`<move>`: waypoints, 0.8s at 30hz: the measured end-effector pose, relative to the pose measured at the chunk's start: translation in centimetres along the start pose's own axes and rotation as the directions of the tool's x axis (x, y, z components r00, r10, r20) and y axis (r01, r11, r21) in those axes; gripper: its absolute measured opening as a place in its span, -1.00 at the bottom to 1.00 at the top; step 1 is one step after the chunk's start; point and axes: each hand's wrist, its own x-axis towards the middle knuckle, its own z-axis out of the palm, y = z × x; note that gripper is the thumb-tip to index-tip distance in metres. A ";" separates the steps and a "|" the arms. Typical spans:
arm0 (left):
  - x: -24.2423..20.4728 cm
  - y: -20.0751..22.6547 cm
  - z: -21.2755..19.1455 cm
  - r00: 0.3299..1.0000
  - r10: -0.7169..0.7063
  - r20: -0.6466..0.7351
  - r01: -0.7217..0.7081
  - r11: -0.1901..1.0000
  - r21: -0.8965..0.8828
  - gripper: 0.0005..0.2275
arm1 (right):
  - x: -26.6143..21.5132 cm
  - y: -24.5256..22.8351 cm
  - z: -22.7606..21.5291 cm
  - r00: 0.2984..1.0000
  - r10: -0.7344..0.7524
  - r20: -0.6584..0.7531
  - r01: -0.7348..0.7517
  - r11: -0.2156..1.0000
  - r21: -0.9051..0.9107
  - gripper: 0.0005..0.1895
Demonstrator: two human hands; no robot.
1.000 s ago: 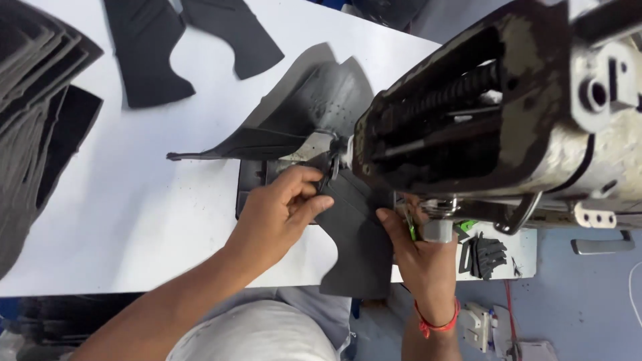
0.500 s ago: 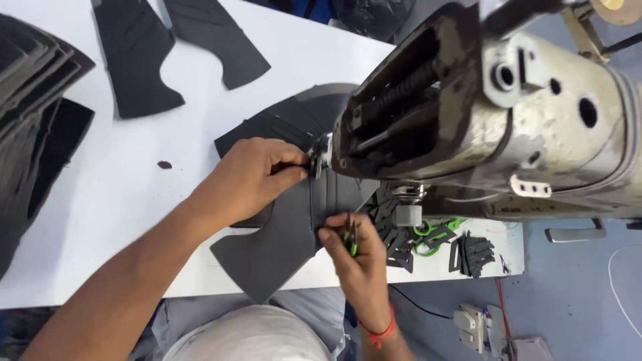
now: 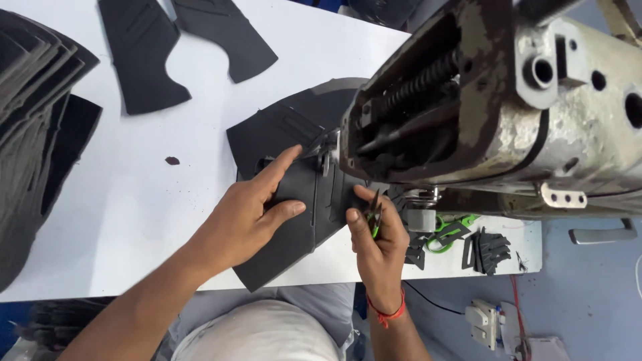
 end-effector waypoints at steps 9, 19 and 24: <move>2.1 -0.1 -1.2 0.974 0.226 -0.007 -0.225 0.968 -0.109 -0.34 | 1.9 0.5 0.7 0.988 -0.138 -0.073 0.132 0.988 -0.079 -0.84; 4.9 0.8 -2.4 0.962 0.268 -0.048 -0.270 0.962 -0.045 -0.36 | 4.0 3.2 0.7 0.987 0.022 -0.160 -0.022 1.000 0.003 -0.88; 5.5 2.7 -3.4 0.965 0.259 -0.047 -0.257 0.965 0.044 -0.36 | 4.9 4.8 0.0 0.967 0.126 -0.222 -0.163 0.975 -0.155 -0.79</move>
